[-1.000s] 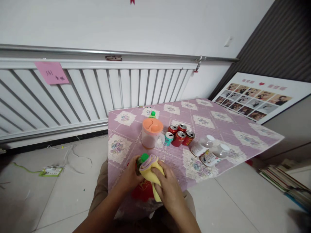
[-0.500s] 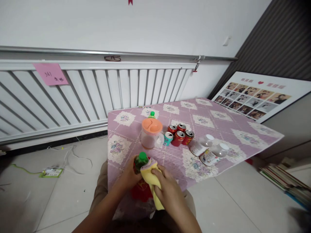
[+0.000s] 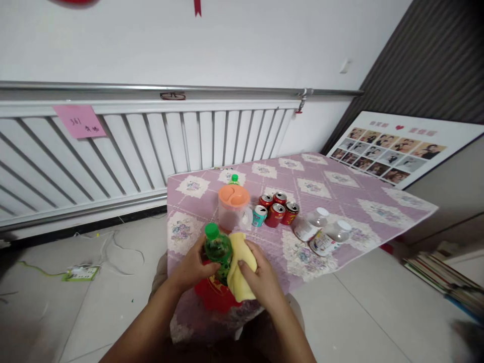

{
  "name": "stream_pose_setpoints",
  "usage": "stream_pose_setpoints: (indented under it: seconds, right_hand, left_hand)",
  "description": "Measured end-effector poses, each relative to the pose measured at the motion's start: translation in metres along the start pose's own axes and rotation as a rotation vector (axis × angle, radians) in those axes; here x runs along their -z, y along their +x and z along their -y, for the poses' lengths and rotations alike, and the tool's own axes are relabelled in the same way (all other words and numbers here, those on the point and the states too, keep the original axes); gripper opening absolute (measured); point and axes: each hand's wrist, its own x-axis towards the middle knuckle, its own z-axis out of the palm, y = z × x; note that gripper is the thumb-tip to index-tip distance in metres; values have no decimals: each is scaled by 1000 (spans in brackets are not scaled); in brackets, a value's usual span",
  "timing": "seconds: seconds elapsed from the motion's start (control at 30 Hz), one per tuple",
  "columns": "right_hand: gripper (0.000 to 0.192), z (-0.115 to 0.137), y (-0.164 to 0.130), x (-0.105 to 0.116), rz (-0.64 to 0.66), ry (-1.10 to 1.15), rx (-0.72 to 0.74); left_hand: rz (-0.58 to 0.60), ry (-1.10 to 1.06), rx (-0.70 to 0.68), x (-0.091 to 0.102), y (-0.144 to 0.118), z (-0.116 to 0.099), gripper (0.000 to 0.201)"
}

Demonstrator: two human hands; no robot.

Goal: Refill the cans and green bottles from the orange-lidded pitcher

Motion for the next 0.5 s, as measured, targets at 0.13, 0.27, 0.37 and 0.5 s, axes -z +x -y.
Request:
stream_pose_setpoints:
  seconds: [0.13,0.27,0.37,0.5]
  right_hand:
    - [60,-12,6,2,79,423,-359]
    - [61,-19,2,-3,111,808,-483]
    - [48,-17,-4,-15,202,928,-539]
    - [54,-15,-13,-30,276,821,-485]
  left_hand:
    - [40,-67,-67,5,-3,-19,62]
    - [-10,-151,-121,7,-6,-32,60]
    - [-72,-199,-143,3,-6,-35,62]
    - [-175,-147,-147,-1,-7,-34,54]
